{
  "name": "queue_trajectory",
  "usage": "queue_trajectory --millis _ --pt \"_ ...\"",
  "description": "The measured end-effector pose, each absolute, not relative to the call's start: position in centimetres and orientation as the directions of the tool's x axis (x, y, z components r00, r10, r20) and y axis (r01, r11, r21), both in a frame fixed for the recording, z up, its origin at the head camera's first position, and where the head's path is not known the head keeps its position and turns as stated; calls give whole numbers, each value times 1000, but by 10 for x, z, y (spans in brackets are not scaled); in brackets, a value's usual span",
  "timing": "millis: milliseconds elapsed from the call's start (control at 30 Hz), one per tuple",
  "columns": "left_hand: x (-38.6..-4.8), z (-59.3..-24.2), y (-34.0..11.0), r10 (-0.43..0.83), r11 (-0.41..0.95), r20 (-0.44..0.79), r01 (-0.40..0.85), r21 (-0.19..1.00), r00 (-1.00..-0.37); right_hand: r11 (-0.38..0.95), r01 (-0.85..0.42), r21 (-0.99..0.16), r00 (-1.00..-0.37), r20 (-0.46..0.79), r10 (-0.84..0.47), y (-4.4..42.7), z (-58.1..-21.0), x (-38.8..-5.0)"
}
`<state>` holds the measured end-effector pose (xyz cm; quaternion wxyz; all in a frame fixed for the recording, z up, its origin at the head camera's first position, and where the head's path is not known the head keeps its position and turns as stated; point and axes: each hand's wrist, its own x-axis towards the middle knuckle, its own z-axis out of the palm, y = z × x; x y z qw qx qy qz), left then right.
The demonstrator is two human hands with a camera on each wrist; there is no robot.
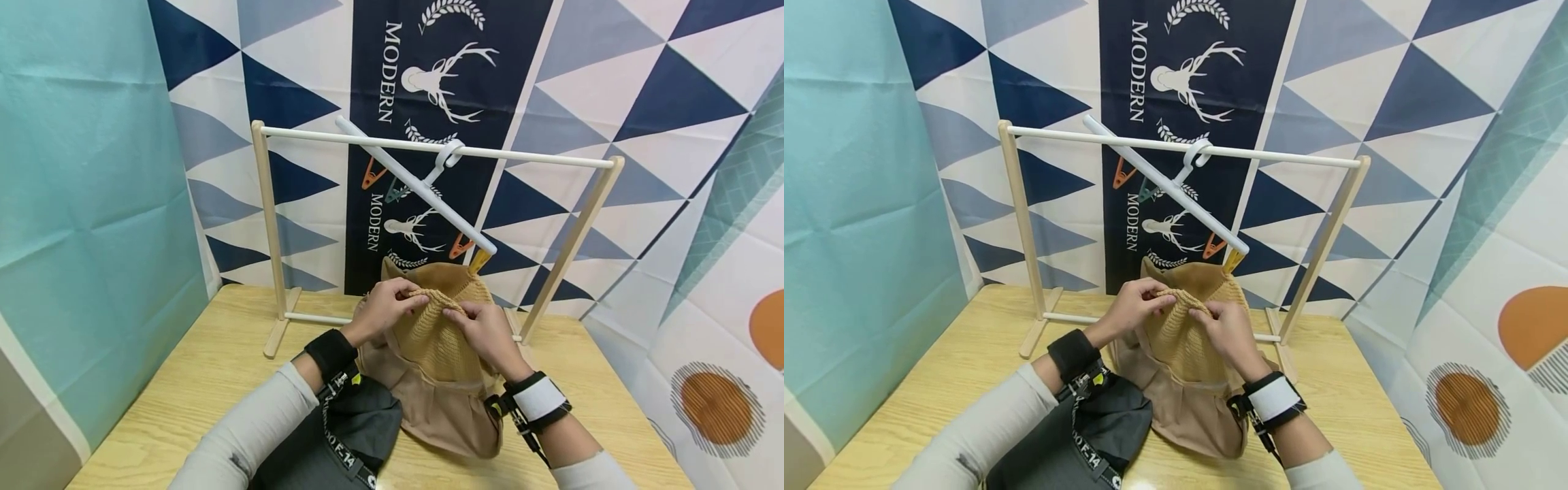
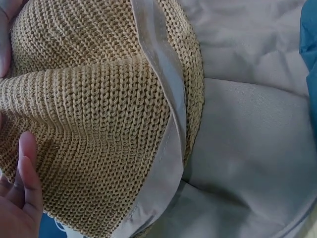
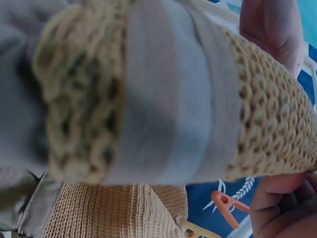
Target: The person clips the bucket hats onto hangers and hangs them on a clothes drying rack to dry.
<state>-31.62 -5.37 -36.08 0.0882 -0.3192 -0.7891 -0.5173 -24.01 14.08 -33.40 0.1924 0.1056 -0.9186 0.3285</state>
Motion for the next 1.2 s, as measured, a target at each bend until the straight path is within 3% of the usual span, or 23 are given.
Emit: queue_trajectory --millis 400,800,1200 --pt "-332 -355 -48 374 316 476 592 741 -796 717 -289 -635 -915 404 -10 139 -327 -257" --pt "-350 -349 -45 233 400 549 594 698 -803 647 -229 -727 -941 336 45 130 -317 -288" --pt "-363 -351 -39 240 396 530 580 712 -813 607 -179 -774 -961 269 60 137 -327 -306"
